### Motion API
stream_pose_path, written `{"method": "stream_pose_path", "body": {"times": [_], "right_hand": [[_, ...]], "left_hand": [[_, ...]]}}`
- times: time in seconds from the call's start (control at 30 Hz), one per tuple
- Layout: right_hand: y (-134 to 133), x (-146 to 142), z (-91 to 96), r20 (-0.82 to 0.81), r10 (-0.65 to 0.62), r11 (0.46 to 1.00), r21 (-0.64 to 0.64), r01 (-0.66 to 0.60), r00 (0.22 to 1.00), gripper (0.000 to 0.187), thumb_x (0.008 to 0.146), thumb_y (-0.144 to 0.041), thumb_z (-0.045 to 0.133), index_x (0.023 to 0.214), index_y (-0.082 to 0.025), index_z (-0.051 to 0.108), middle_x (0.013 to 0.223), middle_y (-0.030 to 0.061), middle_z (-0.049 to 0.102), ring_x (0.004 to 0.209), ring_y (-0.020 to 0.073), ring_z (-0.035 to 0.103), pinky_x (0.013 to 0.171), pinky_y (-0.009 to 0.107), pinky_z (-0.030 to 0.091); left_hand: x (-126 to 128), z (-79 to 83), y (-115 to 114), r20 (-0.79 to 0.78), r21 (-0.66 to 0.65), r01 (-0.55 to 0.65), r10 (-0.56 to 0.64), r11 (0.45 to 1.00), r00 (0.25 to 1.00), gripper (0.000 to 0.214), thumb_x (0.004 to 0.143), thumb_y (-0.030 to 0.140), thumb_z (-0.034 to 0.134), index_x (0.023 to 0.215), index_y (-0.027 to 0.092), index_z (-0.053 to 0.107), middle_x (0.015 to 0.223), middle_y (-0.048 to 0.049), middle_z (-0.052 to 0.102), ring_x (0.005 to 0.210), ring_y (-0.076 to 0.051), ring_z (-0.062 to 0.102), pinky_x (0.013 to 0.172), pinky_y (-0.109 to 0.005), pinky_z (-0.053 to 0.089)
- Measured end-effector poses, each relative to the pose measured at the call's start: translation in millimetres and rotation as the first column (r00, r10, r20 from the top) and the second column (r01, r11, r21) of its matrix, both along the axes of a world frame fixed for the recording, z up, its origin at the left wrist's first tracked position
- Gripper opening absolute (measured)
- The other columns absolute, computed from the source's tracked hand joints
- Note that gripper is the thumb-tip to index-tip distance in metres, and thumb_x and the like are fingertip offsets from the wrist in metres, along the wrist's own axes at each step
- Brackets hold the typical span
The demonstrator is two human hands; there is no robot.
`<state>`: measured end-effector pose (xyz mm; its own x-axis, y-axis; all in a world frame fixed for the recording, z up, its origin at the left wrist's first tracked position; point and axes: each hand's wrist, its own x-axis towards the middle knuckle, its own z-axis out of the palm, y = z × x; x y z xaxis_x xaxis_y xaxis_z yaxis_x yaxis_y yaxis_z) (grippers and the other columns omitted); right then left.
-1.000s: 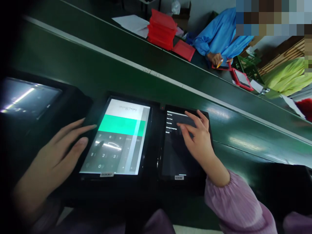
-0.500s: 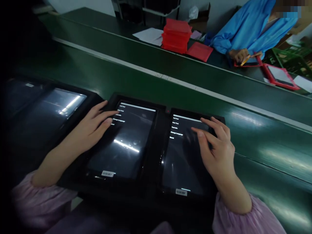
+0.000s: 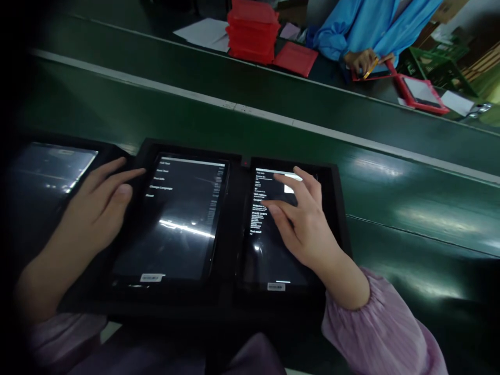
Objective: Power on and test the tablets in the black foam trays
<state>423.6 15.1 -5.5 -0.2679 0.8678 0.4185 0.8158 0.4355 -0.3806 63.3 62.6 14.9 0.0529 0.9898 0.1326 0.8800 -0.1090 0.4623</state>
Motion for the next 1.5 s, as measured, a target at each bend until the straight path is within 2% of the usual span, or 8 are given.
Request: {"method": "stream_pose_path", "body": {"times": [0.13, 0.27, 0.4, 0.53, 0.63, 0.83, 1.13, 1.5], "right_hand": [[-1, -11, -7.0, 0.025, 0.104, 0.994, -0.031, -0.103, 0.994, 0.040, 0.113, -0.033, 0.046, 0.125, -0.027, 0.083, 0.162, 0.0098, 0.057, 0.163, 0.0395, 0.035, 0.128, 0.068, 0.043], [0, -12, -7.3, 0.064, 0.169, 0.983, -0.078, -0.164, 0.983, 0.036, 0.111, -0.029, 0.050, 0.127, -0.029, 0.082, 0.169, 0.0066, 0.051, 0.167, 0.0437, 0.026, 0.129, 0.072, 0.039], [3, -3, -4.2, 0.033, 0.046, 0.999, 0.027, -0.047, 0.998, 0.031, 0.108, -0.025, 0.057, 0.099, -0.028, 0.086, 0.146, 0.0060, 0.071, 0.158, 0.0404, 0.044, 0.124, 0.064, 0.048], [5, -1, -1.7, -0.019, -0.072, 0.996, 0.060, 0.073, 0.997, 0.036, 0.111, -0.027, 0.050, 0.101, -0.029, 0.084, 0.129, 0.0063, 0.078, 0.145, 0.0363, 0.060, 0.111, 0.055, 0.058], [6, -4, 0.1, -0.022, -0.059, 0.996, 0.073, 0.060, 0.998, 0.039, 0.113, -0.030, 0.047, 0.100, -0.028, 0.084, 0.128, 0.0065, 0.078, 0.142, 0.0357, 0.063, 0.109, 0.056, 0.059], [9, -4, -3.8, 0.003, -0.094, 0.989, 0.117, 0.093, 0.996, 0.038, 0.112, -0.030, 0.048, 0.102, -0.027, 0.084, 0.124, 0.0081, 0.079, 0.138, 0.0369, 0.065, 0.107, 0.060, 0.059], [11, -4, -24.8, 0.109, -0.259, 0.961, 0.130, 0.244, 0.960, 0.043, 0.113, -0.040, 0.041, 0.126, -0.024, 0.079, 0.157, 0.0169, 0.058, 0.159, 0.0497, 0.037, 0.121, 0.079, 0.038], [10, 0, -16.6, 0.044, -0.243, 0.963, 0.135, 0.235, 0.969, 0.039, 0.113, -0.038, 0.041, 0.125, -0.030, 0.077, 0.151, 0.0138, 0.065, 0.157, 0.0458, 0.043, 0.123, 0.077, 0.037]], "left_hand": [[-1, 0.8, 0, -0.005, 0.003, 0.015, -0.015, 1.000, 1.000, 0.052, 0.111, 0.052, 0.036, 0.139, 0.019, 0.065, 0.168, -0.0089, 0.050, 0.161, -0.040, 0.041, 0.136, -0.061, 0.031], [-10, -9.5, 4, -0.008, 0.115, 0.042, -0.041, 0.992, 0.999, 0.055, 0.109, 0.056, 0.037, 0.133, 0.019, 0.070, 0.155, -0.0170, 0.061, 0.154, -0.041, 0.050, 0.133, -0.065, 0.036], [-16, -16.8, 6, -0.002, 0.183, 0.064, -0.065, 0.981, 0.998, 0.054, 0.110, 0.052, 0.037, 0.130, 0.018, 0.073, 0.151, -0.0168, 0.065, 0.147, -0.039, 0.058, 0.129, -0.062, 0.042], [-17, -19.1, 6, 0.018, 0.171, 0.043, -0.047, 0.984, 0.999, 0.050, 0.110, 0.049, 0.038, 0.125, 0.021, 0.076, 0.155, -0.0146, 0.063, 0.149, -0.036, 0.057, 0.129, -0.055, 0.044], [-17, -20.0, 5, 0.005, 0.149, 0.069, -0.071, 0.986, 0.997, 0.050, 0.109, 0.051, 0.038, 0.125, 0.024, 0.078, 0.158, -0.0144, 0.061, 0.157, -0.037, 0.048, 0.131, -0.057, 0.039], [-14, -16.9, 3, -0.040, 0.086, 0.288, -0.285, 0.954, 0.958, 0.050, 0.110, 0.053, 0.039, 0.133, 0.030, 0.076, 0.173, -0.0064, 0.046, 0.170, -0.039, 0.019, 0.136, -0.064, 0.025], [-16, -22.8, 7, 0.007, 0.164, 0.079, -0.081, 0.983, 0.997, 0.054, 0.111, 0.053, 0.033, 0.137, 0.023, 0.070, 0.162, -0.0153, 0.056, 0.163, -0.040, 0.035, 0.134, -0.069, 0.026], [-10, -27.6, 29, -0.003, 0.065, 0.089, -0.089, 0.994, 0.996, 0.061, 0.109, 0.060, 0.030, 0.132, 0.027, 0.076, 0.169, -0.0132, 0.048, 0.168, -0.041, 0.022, 0.132, -0.067, 0.031]]}}
